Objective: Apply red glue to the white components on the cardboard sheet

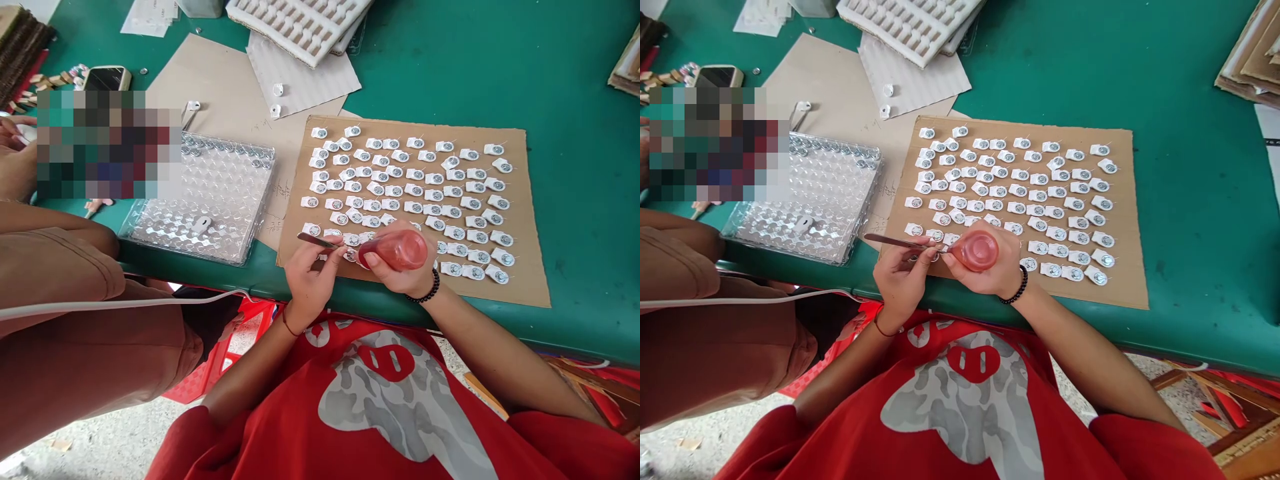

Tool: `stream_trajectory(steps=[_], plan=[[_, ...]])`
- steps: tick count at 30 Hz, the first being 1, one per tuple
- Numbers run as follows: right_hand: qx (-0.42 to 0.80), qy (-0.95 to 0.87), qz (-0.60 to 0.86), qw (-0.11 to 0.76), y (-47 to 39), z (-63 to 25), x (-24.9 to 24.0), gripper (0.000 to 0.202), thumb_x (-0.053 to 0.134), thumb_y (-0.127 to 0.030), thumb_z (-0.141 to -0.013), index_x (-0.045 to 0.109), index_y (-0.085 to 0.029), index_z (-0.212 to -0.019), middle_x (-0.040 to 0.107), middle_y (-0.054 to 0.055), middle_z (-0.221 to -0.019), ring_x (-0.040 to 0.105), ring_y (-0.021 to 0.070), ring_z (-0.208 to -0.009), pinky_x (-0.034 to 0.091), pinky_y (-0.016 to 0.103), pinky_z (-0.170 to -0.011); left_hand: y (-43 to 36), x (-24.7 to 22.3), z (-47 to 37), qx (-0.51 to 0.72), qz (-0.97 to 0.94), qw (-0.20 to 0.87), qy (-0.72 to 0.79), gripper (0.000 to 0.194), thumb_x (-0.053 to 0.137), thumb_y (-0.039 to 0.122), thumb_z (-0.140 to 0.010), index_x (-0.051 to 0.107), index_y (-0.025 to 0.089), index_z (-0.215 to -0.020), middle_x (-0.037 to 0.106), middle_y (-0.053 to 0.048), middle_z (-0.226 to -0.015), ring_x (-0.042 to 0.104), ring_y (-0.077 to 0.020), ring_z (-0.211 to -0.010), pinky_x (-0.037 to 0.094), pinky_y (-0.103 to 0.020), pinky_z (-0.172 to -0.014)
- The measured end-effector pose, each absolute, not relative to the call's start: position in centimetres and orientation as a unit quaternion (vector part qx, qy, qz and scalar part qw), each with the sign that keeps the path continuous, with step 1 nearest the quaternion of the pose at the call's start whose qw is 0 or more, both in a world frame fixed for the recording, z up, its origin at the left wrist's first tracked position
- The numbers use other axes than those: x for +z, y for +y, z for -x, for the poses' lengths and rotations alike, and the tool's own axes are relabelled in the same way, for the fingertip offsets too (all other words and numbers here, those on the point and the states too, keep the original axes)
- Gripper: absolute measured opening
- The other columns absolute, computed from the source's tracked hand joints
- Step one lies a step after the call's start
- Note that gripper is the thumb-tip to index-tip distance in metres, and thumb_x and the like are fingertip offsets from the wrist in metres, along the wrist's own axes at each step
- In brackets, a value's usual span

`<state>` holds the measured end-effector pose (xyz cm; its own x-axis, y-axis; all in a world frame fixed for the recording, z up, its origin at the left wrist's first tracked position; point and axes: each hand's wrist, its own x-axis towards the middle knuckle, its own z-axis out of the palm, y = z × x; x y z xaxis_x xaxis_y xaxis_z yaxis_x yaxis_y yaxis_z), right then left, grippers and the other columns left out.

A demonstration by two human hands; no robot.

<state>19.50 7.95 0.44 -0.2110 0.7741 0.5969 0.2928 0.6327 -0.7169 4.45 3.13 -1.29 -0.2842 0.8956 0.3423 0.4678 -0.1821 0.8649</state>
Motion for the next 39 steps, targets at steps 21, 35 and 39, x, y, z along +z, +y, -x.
stream_trajectory(steps=[21,35,39], plan=[[0.22,-0.747,0.368,0.508,7.97,-19.53,0.73,0.014,0.065,-0.032,-0.072,0.054,-0.024,-0.072,0.061,0.0,-0.064,0.057,0.0158,-0.054,0.048,0.029,-0.048,3.06,-1.41,-4.45,0.525,-0.56,0.201,0.609,0.01,0.065,0.026,-0.077,0.067,0.021,-0.086,0.071,-0.001,-0.084,0.066,-0.0134,-0.076,0.054,-0.023,-0.066],[0.238,-0.744,0.37,0.502,7.97,-19.64,0.65,0.015,0.066,-0.028,-0.071,0.052,-0.023,-0.071,0.059,0.0,-0.062,0.055,0.0146,-0.052,0.046,0.028,-0.047,3.11,-1.27,-4.41,0.529,-0.57,0.195,0.597,0.011,0.066,0.018,-0.076,0.066,0.022,-0.086,0.07,0.001,-0.084,0.065,-0.0122,-0.078,0.053,-0.022,-0.069],[0.233,-0.745,0.371,0.503,8.03,-19.7,0.78,0.015,0.066,-0.028,-0.071,0.052,-0.023,-0.071,0.059,0.0,-0.062,0.055,0.014,-0.051,0.046,0.027,-0.046,3.15,-1.27,-4.43,0.528,-0.575,0.189,0.595,0.011,0.066,0.018,-0.076,0.066,0.021,-0.086,0.07,0.001,-0.084,0.065,-0.0118,-0.078,0.053,-0.022,-0.07]])
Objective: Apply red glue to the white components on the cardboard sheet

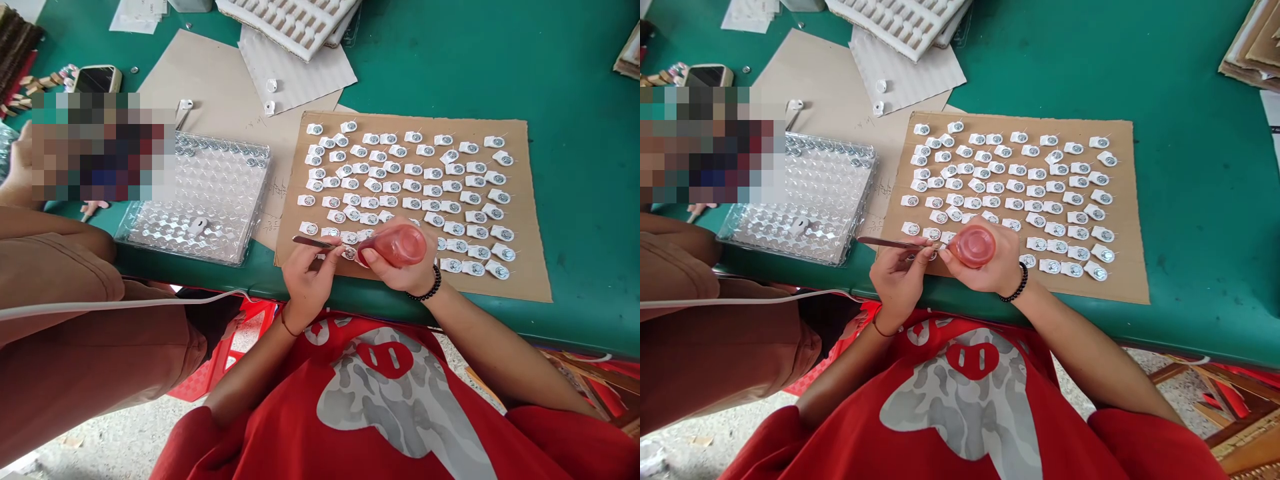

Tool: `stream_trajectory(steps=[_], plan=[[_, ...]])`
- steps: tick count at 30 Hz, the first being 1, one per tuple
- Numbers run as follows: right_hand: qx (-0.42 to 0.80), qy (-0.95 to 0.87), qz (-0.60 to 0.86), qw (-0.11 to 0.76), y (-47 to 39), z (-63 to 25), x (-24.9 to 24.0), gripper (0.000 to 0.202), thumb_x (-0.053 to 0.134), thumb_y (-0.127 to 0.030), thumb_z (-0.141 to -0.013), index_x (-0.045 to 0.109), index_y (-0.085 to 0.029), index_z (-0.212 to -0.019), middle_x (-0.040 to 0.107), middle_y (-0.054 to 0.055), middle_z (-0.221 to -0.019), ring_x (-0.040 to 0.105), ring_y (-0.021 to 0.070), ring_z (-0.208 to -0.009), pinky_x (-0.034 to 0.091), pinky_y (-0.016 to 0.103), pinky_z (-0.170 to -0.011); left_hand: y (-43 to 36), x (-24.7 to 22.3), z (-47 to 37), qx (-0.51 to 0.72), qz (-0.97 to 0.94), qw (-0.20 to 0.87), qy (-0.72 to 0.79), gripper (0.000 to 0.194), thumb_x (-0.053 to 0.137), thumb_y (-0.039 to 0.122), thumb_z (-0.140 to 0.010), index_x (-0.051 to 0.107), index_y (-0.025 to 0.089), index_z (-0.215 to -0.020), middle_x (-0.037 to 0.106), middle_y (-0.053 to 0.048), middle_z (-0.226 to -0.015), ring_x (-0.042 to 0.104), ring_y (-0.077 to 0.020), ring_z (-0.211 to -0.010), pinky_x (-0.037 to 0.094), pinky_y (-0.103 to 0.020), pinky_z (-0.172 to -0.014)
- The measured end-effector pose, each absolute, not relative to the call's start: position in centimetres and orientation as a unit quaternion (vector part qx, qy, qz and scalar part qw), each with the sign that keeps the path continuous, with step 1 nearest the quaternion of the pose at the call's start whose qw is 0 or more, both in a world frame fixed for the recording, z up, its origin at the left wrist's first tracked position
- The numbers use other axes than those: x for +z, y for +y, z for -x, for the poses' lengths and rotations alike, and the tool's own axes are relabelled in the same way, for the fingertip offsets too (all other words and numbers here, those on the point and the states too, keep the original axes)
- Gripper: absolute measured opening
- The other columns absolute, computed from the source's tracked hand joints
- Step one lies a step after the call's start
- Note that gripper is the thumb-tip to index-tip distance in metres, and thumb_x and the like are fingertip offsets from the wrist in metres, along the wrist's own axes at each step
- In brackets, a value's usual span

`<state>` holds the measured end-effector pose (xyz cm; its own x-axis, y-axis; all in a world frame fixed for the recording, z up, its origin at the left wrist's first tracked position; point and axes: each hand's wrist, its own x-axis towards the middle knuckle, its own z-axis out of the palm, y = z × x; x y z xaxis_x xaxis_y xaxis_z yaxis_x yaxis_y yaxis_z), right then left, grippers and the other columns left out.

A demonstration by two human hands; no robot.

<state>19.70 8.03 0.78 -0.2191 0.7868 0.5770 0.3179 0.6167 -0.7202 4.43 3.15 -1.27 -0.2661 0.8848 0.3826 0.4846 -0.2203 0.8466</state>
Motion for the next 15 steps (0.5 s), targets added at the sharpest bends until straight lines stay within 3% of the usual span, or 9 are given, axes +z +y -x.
stream_trajectory(steps=[15], plan=[[0.225,-0.739,0.387,0.504,8.05,-19.77,0.89,0.016,0.068,-0.027,-0.069,0.052,-0.022,-0.07,0.06,-0.001,-0.061,0.056,0.0123,-0.052,0.047,0.024,-0.048,3.19,-1.14,-4.44,0.529,-0.581,0.176,0.593,0.01,0.066,0.017,-0.075,0.066,0.02,-0.085,0.07,0.001,-0.083,0.064,-0.0112,-0.078,0.053,-0.021,-0.069]])
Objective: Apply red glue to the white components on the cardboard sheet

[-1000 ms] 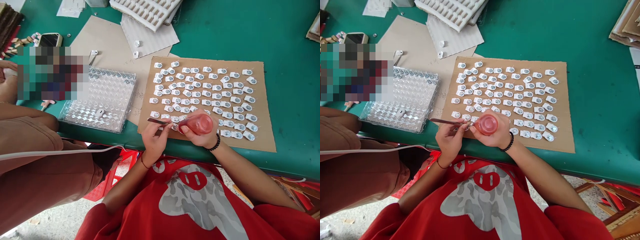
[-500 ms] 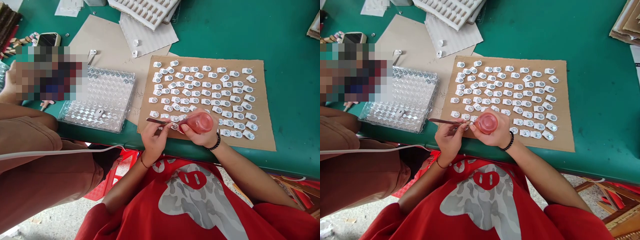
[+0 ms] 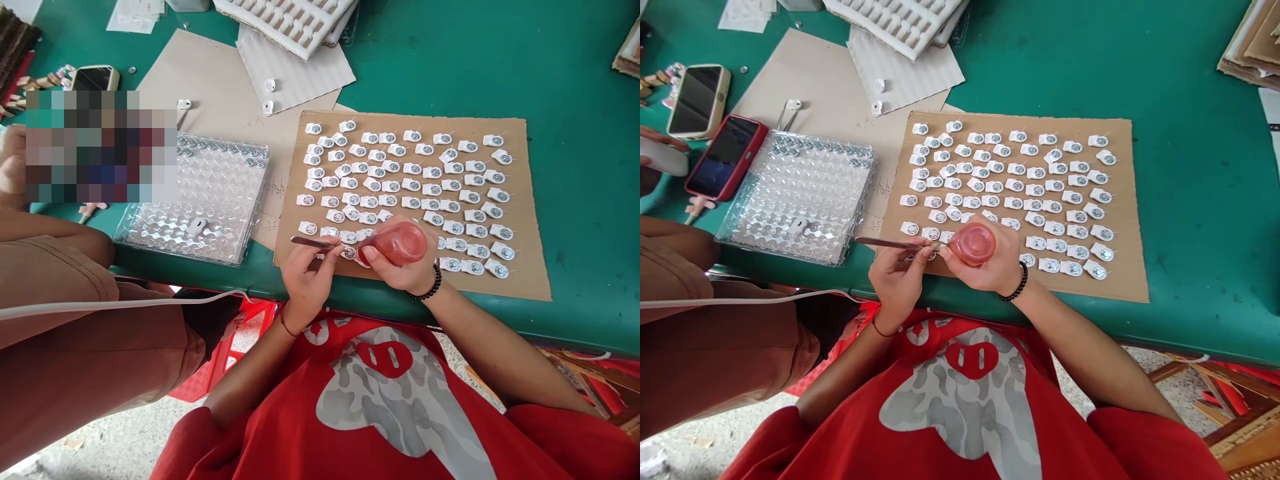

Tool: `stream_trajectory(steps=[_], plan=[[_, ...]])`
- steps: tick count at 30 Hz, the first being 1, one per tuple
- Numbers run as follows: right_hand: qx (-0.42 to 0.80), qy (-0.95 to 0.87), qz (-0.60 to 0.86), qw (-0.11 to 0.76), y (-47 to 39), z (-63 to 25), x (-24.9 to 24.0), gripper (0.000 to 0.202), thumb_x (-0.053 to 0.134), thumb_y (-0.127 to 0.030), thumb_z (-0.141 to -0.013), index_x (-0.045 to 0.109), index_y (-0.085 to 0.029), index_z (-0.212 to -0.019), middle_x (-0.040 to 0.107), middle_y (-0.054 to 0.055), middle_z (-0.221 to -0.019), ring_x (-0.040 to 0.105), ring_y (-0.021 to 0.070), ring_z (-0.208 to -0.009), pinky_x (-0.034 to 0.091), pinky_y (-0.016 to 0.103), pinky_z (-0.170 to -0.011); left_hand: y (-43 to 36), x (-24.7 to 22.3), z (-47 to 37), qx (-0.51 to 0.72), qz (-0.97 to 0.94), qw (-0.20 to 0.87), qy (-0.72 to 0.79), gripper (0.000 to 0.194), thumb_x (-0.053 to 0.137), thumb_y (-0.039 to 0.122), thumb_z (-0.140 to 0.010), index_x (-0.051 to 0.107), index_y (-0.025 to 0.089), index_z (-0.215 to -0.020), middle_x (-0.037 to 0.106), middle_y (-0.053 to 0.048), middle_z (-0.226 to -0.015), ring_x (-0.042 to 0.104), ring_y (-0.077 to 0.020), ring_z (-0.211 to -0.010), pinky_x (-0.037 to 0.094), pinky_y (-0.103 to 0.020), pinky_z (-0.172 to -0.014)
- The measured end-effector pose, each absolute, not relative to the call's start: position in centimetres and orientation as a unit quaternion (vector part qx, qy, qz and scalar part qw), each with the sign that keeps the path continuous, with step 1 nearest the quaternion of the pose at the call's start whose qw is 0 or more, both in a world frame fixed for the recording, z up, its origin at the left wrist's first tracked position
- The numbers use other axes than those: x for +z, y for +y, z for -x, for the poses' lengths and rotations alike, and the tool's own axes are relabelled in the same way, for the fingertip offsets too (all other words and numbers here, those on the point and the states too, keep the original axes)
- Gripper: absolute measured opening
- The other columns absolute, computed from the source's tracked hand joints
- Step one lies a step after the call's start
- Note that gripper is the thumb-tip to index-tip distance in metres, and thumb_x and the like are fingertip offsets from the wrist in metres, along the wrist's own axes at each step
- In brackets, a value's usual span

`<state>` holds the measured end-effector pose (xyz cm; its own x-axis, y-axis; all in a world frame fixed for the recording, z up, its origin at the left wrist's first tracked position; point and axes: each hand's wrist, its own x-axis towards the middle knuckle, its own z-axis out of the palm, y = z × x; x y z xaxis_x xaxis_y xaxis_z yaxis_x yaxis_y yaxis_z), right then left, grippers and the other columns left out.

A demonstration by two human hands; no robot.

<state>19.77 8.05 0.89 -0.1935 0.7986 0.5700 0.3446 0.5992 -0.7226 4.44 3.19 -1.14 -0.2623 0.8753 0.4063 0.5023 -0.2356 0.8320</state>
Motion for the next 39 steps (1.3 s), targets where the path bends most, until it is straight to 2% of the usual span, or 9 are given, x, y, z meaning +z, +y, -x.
stream_trajectory(steps=[39], plan=[[0.25,-0.715,0.425,0.496,8.07,-19.95,0.76,0.013,0.067,-0.03,-0.069,0.056,-0.024,-0.071,0.061,0.0,-0.064,0.057,0.015,-0.054,0.047,0.028,-0.049,3.18,-1.24,-4.41,0.532,-0.584,0.18,0.587,0.01,0.065,0.018,-0.076,0.066,0.021,-0.086,0.07,0.001,-0.082,0.065,-0.012,-0.077,0.053,-0.024,-0.07]])
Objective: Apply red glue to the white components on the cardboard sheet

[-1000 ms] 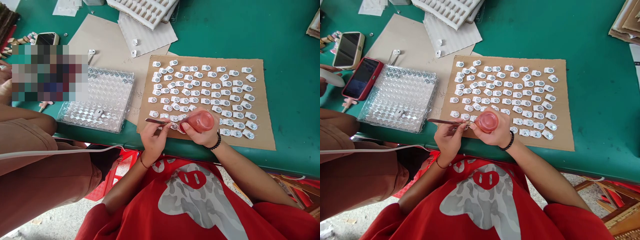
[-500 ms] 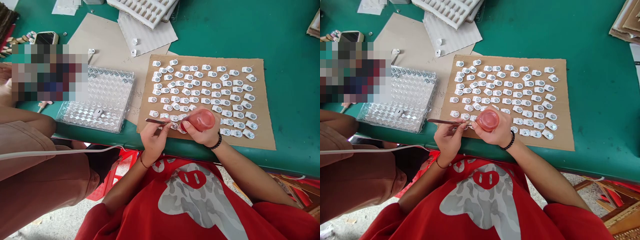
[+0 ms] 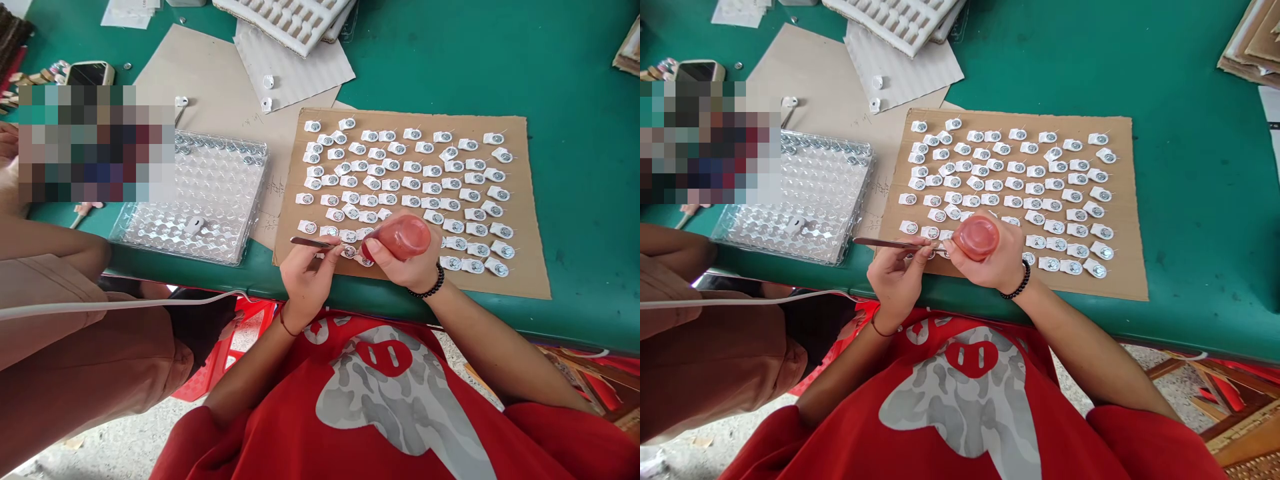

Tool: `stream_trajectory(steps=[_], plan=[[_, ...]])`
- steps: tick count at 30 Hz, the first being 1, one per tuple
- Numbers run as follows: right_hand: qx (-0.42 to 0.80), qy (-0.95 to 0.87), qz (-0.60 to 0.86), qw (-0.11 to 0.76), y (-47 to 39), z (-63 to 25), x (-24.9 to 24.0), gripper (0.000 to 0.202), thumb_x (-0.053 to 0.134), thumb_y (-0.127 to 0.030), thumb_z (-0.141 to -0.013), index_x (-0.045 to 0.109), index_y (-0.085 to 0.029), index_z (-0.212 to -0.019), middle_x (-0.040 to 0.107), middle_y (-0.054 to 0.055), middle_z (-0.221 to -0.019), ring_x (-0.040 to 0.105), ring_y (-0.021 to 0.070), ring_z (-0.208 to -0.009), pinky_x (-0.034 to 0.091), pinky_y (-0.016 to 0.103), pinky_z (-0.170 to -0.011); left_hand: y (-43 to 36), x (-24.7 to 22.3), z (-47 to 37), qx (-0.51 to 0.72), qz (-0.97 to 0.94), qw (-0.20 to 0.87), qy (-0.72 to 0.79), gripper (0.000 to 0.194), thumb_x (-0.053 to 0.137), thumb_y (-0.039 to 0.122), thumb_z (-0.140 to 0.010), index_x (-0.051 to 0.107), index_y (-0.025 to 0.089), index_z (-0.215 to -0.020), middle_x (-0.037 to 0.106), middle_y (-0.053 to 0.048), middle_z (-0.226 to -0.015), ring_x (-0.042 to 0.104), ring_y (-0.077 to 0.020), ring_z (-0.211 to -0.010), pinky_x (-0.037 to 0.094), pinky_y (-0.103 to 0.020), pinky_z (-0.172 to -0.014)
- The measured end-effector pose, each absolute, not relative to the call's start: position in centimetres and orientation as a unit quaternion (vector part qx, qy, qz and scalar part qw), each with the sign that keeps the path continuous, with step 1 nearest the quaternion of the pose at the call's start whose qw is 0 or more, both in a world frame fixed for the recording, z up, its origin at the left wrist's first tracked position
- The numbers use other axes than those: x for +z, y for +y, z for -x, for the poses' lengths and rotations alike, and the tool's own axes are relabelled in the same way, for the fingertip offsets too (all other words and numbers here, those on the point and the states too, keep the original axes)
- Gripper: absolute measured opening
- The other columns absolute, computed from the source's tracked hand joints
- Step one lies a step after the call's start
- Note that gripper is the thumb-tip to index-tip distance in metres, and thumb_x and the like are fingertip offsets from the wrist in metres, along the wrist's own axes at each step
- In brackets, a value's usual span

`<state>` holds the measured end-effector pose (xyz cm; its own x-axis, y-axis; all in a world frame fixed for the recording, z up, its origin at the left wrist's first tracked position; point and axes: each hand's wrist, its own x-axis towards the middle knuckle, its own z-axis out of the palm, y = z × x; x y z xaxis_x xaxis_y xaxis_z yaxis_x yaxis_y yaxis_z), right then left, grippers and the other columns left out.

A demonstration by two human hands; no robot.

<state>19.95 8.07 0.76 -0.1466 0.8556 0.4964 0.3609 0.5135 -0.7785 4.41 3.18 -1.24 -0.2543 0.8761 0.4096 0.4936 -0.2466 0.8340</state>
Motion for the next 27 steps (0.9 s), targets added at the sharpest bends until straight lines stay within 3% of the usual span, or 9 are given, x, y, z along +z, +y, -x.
stream_trajectory(steps=[27], plan=[[0.239,-0.71,0.429,0.505,8.28,-19.96,0.62,0.013,0.068,-0.03,-0.07,0.056,-0.024,-0.073,0.062,0.001,-0.067,0.059,0.0165,-0.059,0.049,0.03,-0.053,3.18,-1.15,-4.4,0.524,-0.591,0.177,0.587,0.01,0.065,0.02,-0.077,0.066,0.021,-0.087,0.07,0.001,-0.082,0.065,-0.0127,-0.079,0.053,-0.024,-0.071]])
